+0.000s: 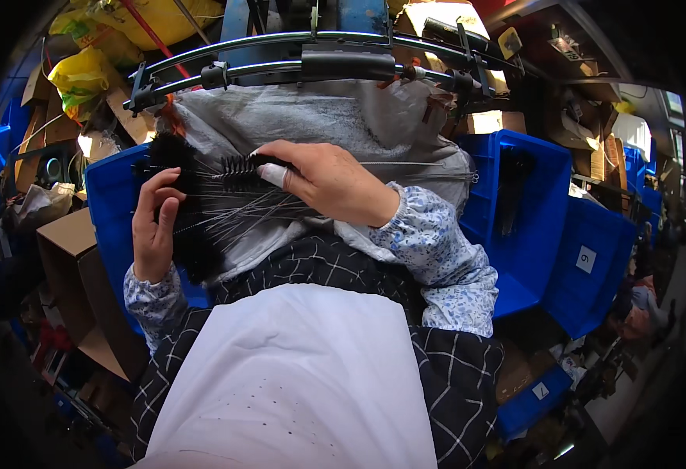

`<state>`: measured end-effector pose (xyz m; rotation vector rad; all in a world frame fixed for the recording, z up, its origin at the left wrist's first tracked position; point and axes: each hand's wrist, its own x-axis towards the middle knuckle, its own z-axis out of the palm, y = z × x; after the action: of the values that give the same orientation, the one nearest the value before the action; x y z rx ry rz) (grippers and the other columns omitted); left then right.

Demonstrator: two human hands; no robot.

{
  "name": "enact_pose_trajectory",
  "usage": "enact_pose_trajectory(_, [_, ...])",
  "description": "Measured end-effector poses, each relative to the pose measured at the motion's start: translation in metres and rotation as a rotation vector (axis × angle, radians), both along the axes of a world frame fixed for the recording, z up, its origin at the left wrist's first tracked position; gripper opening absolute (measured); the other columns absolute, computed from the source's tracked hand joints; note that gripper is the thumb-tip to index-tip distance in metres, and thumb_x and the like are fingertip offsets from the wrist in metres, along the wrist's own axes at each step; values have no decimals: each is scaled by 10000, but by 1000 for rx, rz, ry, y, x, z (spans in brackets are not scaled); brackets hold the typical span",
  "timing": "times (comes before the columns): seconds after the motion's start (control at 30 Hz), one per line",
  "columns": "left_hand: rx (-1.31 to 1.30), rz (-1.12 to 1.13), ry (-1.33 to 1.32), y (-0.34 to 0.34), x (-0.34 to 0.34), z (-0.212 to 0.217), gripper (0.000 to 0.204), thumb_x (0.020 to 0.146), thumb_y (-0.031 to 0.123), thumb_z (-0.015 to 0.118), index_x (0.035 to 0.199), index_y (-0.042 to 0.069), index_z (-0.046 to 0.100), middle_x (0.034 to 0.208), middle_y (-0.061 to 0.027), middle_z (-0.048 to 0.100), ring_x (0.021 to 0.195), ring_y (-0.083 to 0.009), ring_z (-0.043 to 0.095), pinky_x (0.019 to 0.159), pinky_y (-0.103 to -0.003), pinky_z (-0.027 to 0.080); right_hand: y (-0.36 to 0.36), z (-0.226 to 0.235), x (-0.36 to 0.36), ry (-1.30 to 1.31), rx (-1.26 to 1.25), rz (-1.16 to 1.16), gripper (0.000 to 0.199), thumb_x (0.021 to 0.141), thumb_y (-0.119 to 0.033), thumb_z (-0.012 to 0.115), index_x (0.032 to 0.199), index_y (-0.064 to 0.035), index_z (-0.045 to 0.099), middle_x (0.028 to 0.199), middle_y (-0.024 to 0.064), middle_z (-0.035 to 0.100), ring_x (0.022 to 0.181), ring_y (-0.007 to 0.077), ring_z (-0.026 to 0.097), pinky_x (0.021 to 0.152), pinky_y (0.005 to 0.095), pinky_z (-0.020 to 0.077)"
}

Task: The person uses a handheld hair dryer to blow air onto a bundle of black wire brushes held in their left hand. They then place the brushes into a metal cleaning machine and operate a lever to process them. The person repeats this cycle of heating and machine cleaning for the brushes throughout the clip.

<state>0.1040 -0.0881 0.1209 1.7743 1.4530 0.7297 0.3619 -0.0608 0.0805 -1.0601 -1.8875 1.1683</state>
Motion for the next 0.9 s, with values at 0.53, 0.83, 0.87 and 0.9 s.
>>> enact_pose_trajectory(0.53, [96,306,517,9,-100,-45,158,843,168,494,866,20,545,823,-94,546,752,-212,510,664,-289,400,173,-70,66,-784,701,-775,187,798,-237,515,950,-196,617,767,31,610,755,215,553,700,359,422])
enact_pose_trajectory(0.83, [-24,435,164,5,-94,-40,182,884,184,438,872,10,488,773,-28,501,732,-113,457,651,-225,372,179,-77,68,-634,571,-652,214,809,-194,508,1002,-183,601,798,31,600,824,217,526,753,390,393])
enact_pose_trajectory(0.87, [-17,460,153,5,-93,-38,187,890,187,430,876,8,480,774,-25,495,735,-108,453,661,-218,371,178,-77,68,-706,601,-651,233,806,-207,511,1026,-186,585,833,32,594,862,217,509,774,402,372])
enact_pose_trajectory(0.9, [37,446,132,6,-89,-38,194,893,189,421,878,4,479,787,-29,501,748,-110,459,679,-216,371,177,-71,67,-787,634,-651,255,802,-220,514,1050,-189,570,867,33,588,900,217,491,795,414,351])
